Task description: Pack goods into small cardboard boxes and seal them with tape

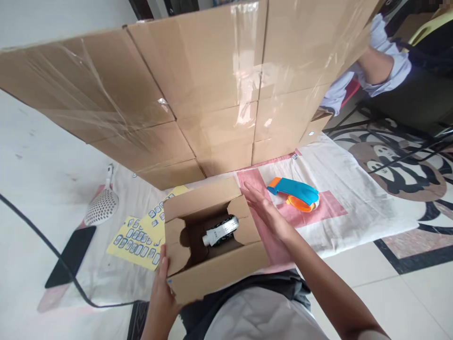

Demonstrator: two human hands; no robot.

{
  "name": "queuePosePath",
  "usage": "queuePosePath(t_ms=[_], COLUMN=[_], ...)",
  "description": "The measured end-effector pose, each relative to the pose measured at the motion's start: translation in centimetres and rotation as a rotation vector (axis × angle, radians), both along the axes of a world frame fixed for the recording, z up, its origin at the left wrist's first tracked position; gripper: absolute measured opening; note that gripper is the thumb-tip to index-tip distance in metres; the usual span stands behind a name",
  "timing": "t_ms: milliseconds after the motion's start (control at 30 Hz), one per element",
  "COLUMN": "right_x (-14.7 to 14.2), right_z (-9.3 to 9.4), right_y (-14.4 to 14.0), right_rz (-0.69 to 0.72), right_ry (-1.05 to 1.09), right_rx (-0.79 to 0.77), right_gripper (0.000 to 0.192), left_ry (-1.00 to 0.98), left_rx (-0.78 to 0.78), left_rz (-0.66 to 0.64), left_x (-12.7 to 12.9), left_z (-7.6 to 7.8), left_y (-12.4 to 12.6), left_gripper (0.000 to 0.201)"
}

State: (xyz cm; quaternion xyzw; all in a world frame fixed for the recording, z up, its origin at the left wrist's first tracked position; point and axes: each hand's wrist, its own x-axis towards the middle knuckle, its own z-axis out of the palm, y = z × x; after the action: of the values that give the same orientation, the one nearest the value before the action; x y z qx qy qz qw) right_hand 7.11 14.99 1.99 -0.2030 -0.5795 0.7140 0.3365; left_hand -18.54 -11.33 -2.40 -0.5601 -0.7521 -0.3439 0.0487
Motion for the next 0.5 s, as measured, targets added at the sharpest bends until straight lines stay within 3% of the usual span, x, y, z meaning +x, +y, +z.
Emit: queuePosePath(t_ms=[67,133,200,300,400,500], right_x=[-1.9,-3.2,-3.8,-3.8,-2.7,0.1], right_z=[0.4,0.5,0.4,0.5,0.6,-0.6], right_y=[-0.1,-0.3,-0.3,-0.3,-1.1,-3.0], right_rz=[-0.045,-0.085,-0.106,-0.122,-0.136,-0.368], right_ry=[0.022,0.1,0.158,0.124,0.058,-0.046], right_rx=[0.007,0.169,0.362,0.501,0.563,0.428], right_gripper=[0.047,0.033,0.037,0.043,0.046,0.036], left_ry=[0.015,0.014,-0.045,-0.102,0.121,0.367], left_rx=[0.129,0.265,0.34,0.364,0.123,-0.12], left_rz=[-0.052,-0.121,-0.051,0.14,-0.021,-0.213], left_x=[0.4,0.5,1.0,2.1,3.1,3.5], left_z=[1.3,3.0,4.8,7.0,8.6,9.3], left_y=[0.5,2.1,4.3,6.9,7.5,6.6], left_gripper=[0.047,0.012,0.015,0.04,0.036,0.038])
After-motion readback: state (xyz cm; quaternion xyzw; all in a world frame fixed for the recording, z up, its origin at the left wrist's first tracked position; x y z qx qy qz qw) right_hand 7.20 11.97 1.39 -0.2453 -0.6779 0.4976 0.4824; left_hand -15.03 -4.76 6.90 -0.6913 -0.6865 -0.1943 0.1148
